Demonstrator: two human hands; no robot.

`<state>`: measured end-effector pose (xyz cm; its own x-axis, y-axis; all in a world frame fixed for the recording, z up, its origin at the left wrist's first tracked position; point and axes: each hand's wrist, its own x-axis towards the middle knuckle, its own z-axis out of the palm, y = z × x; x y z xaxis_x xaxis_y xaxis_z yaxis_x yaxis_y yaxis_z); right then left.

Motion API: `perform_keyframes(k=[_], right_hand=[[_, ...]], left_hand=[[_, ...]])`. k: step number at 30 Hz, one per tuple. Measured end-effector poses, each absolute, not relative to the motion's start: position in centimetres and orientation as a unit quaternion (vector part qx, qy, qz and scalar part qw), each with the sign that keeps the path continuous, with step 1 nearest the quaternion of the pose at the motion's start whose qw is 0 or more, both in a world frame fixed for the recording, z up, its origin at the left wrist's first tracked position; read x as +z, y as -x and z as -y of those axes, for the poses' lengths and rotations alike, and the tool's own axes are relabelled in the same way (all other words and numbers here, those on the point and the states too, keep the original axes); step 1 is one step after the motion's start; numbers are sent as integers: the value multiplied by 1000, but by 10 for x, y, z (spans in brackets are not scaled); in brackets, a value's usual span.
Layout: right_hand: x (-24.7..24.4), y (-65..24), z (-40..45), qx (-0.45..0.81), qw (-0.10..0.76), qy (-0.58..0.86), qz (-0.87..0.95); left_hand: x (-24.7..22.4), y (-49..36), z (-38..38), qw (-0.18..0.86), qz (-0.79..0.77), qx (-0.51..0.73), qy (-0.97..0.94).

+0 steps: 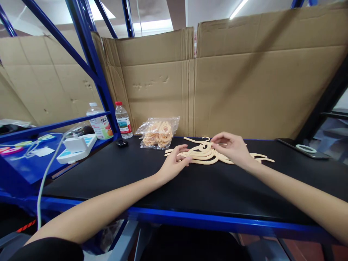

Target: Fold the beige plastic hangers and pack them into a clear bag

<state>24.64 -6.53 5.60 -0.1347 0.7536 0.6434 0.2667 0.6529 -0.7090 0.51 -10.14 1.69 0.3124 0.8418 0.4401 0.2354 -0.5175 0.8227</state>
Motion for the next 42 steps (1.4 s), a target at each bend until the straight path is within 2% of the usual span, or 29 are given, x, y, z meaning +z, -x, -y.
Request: perform_keyframes(k=[4, 9, 14, 19, 22, 33, 42], right_hand=[[46, -229, 90, 298, 522, 322, 732], [48, -226, 89, 303, 474, 310, 766], [52, -258, 37, 131, 446, 386, 797], [35, -286, -19, -25, 271, 473, 838], [22, -287, -35, -57, 195, 476, 856], [33, -293, -45, -12, 201, 484, 852], [17, -285, -49, 35, 205, 472, 856]], left_hand=[[20, -8, 102, 441, -348, 479, -674], [24, -6, 105, 452, -358, 480, -661], [26, -5, 105, 436, -401, 478, -649], [25, -5, 104, 449, -385, 469, -656], [24, -5, 102, 475, -374, 482, -634], [25, -6, 103, 567, -337, 513, -548], [25, -3, 101, 643, -297, 494, -504]])
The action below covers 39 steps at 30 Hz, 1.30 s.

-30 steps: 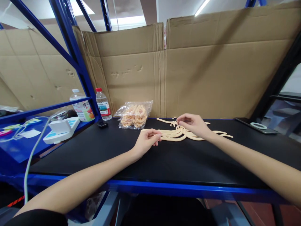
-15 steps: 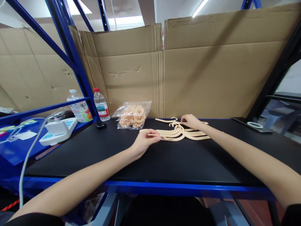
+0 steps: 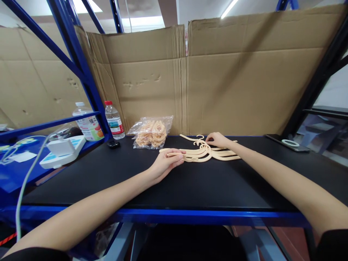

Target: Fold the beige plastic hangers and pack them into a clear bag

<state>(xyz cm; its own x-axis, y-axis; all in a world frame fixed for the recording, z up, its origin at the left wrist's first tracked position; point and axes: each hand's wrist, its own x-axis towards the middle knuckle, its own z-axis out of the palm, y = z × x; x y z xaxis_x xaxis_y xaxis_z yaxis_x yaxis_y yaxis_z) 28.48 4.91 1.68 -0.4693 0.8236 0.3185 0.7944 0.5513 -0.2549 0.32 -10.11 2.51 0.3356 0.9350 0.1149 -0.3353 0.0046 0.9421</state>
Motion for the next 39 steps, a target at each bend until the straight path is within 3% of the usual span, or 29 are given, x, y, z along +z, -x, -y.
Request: perform_keyframes(k=[12, 17, 22, 30, 39], right_hand=[[43, -284, -37, 16, 290, 507, 812], [63, -291, -8, -17, 353, 448, 821], [67, -290, 36, -42, 311, 380, 870], [65, -276, 81, 116, 293, 363, 877], [61, -281, 89, 173, 312, 363, 861]], left_hand=[[28, -2, 104, 670, -255, 475, -511], [32, -4, 107, 680, -263, 479, -489], [34, -6, 109, 643, -296, 494, -505], [30, -3, 105, 616, -287, 533, -504], [32, -2, 105, 601, -293, 558, -492]])
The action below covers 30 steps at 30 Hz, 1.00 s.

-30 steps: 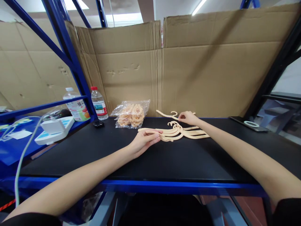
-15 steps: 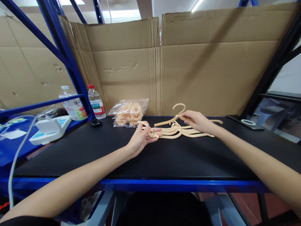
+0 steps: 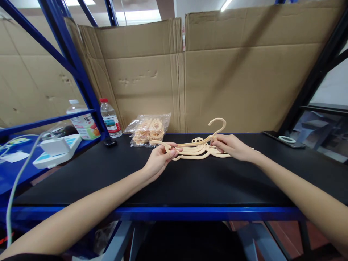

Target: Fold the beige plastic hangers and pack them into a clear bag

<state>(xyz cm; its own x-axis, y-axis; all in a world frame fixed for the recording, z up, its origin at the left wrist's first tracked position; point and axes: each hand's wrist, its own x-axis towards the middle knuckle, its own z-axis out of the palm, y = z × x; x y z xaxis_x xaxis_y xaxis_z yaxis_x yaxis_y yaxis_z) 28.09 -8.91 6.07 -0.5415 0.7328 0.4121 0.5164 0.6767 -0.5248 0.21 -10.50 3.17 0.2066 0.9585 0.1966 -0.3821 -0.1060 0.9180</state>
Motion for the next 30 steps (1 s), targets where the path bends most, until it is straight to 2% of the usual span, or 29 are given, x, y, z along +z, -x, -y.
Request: perform_keyframes(k=[4, 13, 30], right_hand=[[60, -281, 89, 187, 334, 360, 851], [63, -285, 91, 321, 356, 316, 819], [66, -284, 99, 309, 348, 329, 822]], left_hand=[[33, -1, 105, 585, -304, 569, -491], [31, -1, 103, 560, -295, 572, -522], [34, -6, 106, 562, -307, 528, -557]])
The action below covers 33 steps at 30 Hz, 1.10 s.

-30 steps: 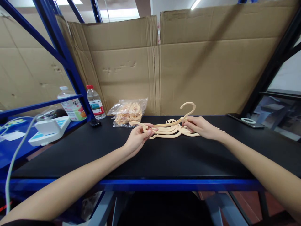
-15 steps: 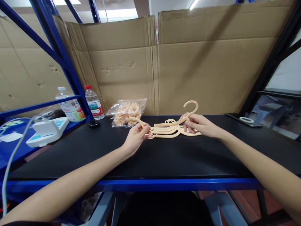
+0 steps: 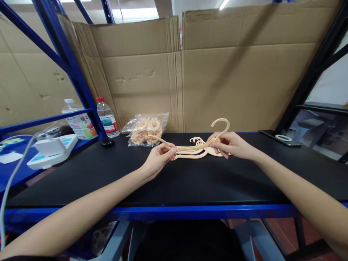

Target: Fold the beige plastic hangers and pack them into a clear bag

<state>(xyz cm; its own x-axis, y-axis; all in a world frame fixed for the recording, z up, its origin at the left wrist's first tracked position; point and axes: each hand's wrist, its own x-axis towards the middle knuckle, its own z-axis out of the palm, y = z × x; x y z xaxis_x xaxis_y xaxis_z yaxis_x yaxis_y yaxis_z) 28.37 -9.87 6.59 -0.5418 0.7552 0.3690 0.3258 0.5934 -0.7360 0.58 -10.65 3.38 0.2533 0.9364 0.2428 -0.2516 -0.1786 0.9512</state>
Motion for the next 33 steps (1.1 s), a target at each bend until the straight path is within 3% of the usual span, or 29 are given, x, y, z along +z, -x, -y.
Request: perform_keyframes(k=[18, 26, 33], right_hand=[[68, -279, 106, 225, 366, 314, 847], [69, -276, 110, 62, 407, 284, 866], [62, -274, 107, 16, 449, 227, 864]], left_hand=[[32, -3, 105, 669, -281, 457, -515], [31, -4, 104, 711, -243, 447, -486], [31, -4, 102, 721, -230, 446, -478]])
